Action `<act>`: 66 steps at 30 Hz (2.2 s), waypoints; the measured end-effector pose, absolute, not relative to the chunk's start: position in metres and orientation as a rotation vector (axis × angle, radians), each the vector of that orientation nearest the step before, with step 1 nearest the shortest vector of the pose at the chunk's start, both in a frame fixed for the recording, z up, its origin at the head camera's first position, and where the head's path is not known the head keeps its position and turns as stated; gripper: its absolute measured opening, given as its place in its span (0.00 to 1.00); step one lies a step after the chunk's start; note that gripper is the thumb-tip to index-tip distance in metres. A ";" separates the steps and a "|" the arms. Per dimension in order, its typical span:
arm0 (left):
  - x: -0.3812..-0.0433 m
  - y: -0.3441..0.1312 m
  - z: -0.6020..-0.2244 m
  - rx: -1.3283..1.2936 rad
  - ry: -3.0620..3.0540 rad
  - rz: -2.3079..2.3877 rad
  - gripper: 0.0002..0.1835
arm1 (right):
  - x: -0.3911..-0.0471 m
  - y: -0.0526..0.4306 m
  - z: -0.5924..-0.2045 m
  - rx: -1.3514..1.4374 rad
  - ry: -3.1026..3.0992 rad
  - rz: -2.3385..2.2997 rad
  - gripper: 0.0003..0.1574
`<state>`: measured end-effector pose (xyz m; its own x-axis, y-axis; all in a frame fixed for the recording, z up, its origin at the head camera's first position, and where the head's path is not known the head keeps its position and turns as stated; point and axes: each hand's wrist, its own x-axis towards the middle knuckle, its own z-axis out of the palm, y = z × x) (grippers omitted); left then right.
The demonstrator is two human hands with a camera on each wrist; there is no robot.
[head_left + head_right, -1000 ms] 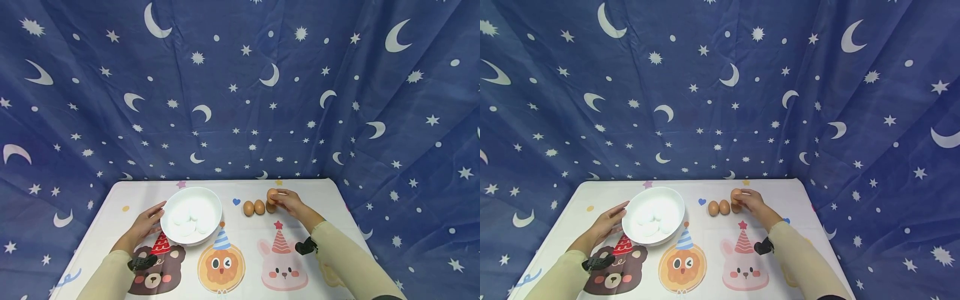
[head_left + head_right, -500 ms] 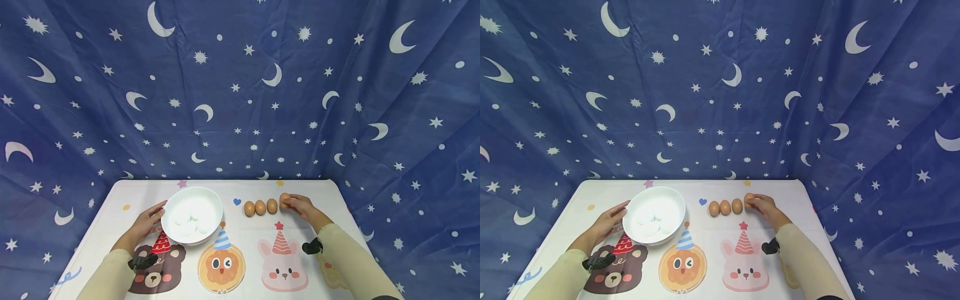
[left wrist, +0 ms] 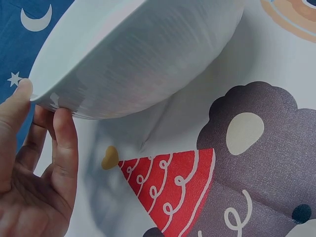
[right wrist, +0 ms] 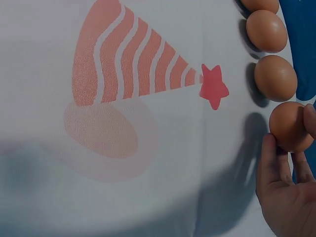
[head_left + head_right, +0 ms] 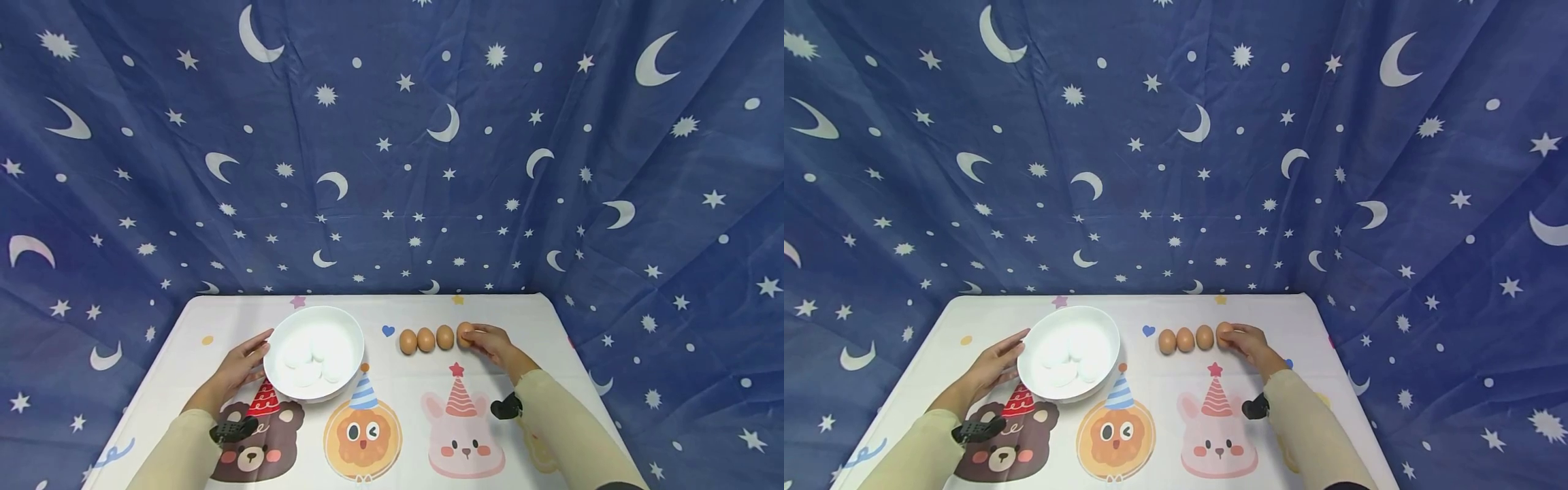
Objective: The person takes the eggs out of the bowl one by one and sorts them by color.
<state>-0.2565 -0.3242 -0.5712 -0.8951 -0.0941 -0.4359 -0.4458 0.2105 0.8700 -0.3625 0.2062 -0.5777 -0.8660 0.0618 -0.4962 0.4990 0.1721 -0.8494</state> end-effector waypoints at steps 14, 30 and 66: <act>-0.256 -0.324 -0.570 -0.506 2.210 1.736 0.32 | -0.362 0.201 -0.591 0.515 2.162 -1.750 0.36; -0.255 -0.323 -0.570 -0.495 2.210 1.736 0.33 | -0.357 0.195 -0.584 0.506 2.240 -1.698 0.37; -0.260 -0.325 -0.571 -0.507 2.215 1.753 0.33 | -0.371 0.048 -0.503 0.308 2.309 -1.795 0.32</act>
<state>-0.2598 -0.3253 -0.5706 -0.9018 -0.1037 -0.4195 -0.4321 0.2062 0.8779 -0.3709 0.0477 -0.5031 -0.9583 0.0410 -0.2828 0.2842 0.2410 -0.9280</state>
